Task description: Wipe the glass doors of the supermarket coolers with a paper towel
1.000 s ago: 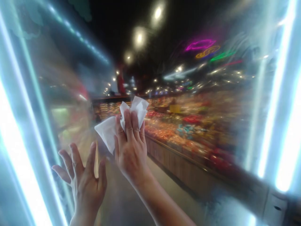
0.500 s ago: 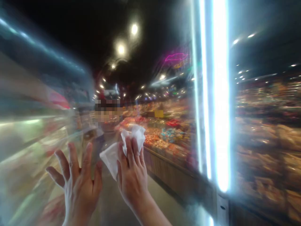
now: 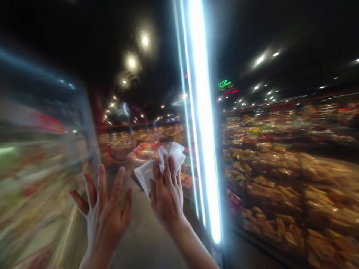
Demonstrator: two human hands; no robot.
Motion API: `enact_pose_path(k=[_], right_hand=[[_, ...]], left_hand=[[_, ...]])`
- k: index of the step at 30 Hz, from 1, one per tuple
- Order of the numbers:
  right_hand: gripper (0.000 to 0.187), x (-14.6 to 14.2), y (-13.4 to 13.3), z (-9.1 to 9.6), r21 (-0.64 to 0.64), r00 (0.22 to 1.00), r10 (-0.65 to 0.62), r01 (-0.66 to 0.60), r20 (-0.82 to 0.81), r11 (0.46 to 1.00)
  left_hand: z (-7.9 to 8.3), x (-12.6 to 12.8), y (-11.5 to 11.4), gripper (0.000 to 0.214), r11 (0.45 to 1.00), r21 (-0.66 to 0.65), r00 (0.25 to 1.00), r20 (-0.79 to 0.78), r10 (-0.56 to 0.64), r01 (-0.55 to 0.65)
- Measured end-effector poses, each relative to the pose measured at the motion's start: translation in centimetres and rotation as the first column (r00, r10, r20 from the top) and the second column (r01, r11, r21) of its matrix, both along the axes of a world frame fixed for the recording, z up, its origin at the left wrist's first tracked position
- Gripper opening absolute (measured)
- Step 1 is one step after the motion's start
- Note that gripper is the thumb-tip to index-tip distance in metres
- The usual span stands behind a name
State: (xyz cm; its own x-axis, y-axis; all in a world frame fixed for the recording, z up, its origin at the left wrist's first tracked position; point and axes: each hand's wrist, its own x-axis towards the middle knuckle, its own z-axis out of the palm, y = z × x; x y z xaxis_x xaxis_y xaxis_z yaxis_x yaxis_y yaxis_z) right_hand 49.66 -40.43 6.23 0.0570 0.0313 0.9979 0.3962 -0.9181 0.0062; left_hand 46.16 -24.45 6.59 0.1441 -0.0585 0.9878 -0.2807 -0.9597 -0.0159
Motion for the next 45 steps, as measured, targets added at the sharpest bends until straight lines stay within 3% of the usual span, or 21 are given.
enact_pose_path(k=[3,9,14,18,21,24,26,32,37,39,43,45], right_hand=[[0.075,0.2,-1.8,1.3,0.047,1.0,0.028,-0.028,-0.002,0.998],[0.071,0.2,-3.3,-1.6,0.092,0.996,0.037,-0.03,-0.083,0.995],[0.071,0.7,-4.6,1.4,0.096,0.995,0.097,-0.095,-0.011,0.991],[0.071,0.4,-2.3,-1.0,0.123,0.998,0.055,-0.049,-0.042,0.991],[0.071,0.1,0.1,-1.2,0.099,0.999,0.046,-0.043,-0.028,0.994],[0.073,-0.1,1.6,1.8,0.064,0.997,0.074,-0.076,0.035,0.995],[0.074,-0.3,2.7,2.7,0.054,0.996,0.076,-0.079,0.051,0.995],[0.074,-1.5,7.7,-1.5,-0.042,0.999,0.042,-0.042,-0.014,0.998],[0.075,-2.2,11.8,2.0,-0.01,0.996,0.077,-0.077,0.05,0.997],[0.076,-2.7,13.8,1.7,-0.01,0.997,0.075,-0.074,0.028,0.997],[0.073,-4.0,18.6,-0.9,-0.103,0.997,0.067,-0.07,-0.03,0.992],[0.074,-4.4,20.8,-0.2,-0.108,0.996,0.081,-0.084,-0.027,0.991]], left_hand=[[0.5,0.3,-1.7,0.074,1.0,0.025,1.0,0.011,0.0,0.0],[0.9,0.3,-2.8,0.074,1.0,0.007,1.0,0.017,0.008,-0.008],[1.1,0.3,-3.0,0.075,1.0,0.016,1.0,0.005,0.018,-0.019],[0.9,0.0,-1.9,0.073,0.999,0.028,0.999,-0.003,0.035,-0.035],[0.8,-0.5,-0.1,0.074,0.998,0.014,0.998,-0.02,0.066,-0.066],[0.8,-1.0,2.0,0.076,0.993,0.005,0.993,-0.013,0.115,-0.115],[0.8,-1.4,3.5,0.076,0.989,-0.003,0.989,-0.004,0.148,-0.148],[0.4,-2.5,8.7,0.076,0.975,-0.032,0.976,-0.006,0.218,-0.218],[0.8,-3.6,13.2,0.074,0.975,-0.045,0.976,-0.019,0.215,-0.215],[0.7,-4.0,15.1,0.074,0.973,-0.048,0.975,-0.023,0.223,-0.224],[0.5,-4.6,19.1,0.073,0.971,-0.048,0.972,-0.041,0.232,-0.234],[0.5,-4.9,20.9,0.073,0.971,-0.062,0.973,-0.046,0.228,-0.231]])
